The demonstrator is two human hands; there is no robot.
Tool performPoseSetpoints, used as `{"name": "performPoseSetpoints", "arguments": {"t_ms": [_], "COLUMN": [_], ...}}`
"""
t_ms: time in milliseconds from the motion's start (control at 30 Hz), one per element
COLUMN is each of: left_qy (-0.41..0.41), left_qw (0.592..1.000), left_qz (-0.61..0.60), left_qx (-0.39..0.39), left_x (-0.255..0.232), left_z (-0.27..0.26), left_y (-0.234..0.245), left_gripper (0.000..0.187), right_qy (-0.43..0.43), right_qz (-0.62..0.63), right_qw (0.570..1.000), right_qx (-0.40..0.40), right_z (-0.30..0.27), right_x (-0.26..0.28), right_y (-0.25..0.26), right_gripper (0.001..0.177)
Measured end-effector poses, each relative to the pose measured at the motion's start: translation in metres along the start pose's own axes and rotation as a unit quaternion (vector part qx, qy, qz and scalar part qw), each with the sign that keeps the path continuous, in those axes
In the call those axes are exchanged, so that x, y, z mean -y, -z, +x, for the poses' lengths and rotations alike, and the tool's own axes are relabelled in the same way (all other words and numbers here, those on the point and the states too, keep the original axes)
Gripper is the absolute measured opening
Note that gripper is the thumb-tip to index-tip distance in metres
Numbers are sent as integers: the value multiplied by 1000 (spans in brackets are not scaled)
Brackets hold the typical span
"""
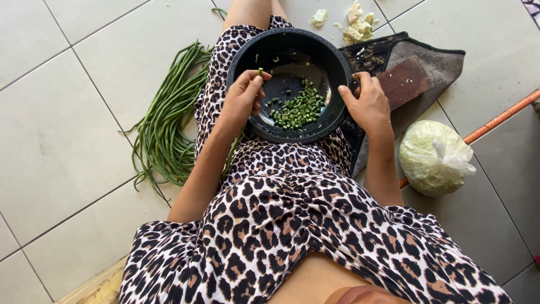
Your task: The person sits on the floor and cuts long beans into small pieces using a knife, dropping the pieces into a black bowl held between their legs.
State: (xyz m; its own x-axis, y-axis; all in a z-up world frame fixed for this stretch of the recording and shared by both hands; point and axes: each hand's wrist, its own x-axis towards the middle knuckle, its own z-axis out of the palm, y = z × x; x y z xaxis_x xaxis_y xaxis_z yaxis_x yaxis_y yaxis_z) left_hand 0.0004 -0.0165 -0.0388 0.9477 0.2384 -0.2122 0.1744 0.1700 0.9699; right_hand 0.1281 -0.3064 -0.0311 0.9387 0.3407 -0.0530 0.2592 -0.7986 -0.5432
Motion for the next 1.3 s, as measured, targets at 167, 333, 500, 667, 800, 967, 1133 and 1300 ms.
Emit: {"name": "performPoseSetpoints", "arguments": {"t_ms": [167, 333, 500, 667, 800, 967, 1133, 1300], "left_qy": [-5, 4, 6, -16, -74, -50, -61, -35], "left_qw": [999, 999, 997, 994, 985, 989, 986, 982], "left_qz": [12, 26, 81, 109, 153, 139, 156, 180], "left_qx": [47, 38, -7, -27, -21, -12, 4, 32], "left_x": [-13, -8, -7, -5, 4, 4, -2, -14], "left_z": [-4, -1, 2, 1, 4, -2, -5, -13], "left_y": [-4, -2, -3, -2, -4, -8, -15, -23], "left_gripper": [28, 28, 26, 26, 26, 27, 27, 27], "right_qy": [12, 70, 87, 124, 100, 284, 122, 181], "right_qz": [-49, -29, 27, 10, 5, 167, 274, 258], "right_qw": [998, 989, 980, 978, 991, 938, 937, 940], "right_qx": [-39, -126, -178, -165, -85, -106, 180, 127], "right_z": [1, 2, 3, 1, 2, -10, -25, -38], "right_x": [17, 22, 15, 23, 29, 63, 103, 110], "right_y": [3, -29, -57, -48, -20, -8, -25, -28], "right_gripper": [53, 40, 29, 27, 31, 27, 47, 47]}}
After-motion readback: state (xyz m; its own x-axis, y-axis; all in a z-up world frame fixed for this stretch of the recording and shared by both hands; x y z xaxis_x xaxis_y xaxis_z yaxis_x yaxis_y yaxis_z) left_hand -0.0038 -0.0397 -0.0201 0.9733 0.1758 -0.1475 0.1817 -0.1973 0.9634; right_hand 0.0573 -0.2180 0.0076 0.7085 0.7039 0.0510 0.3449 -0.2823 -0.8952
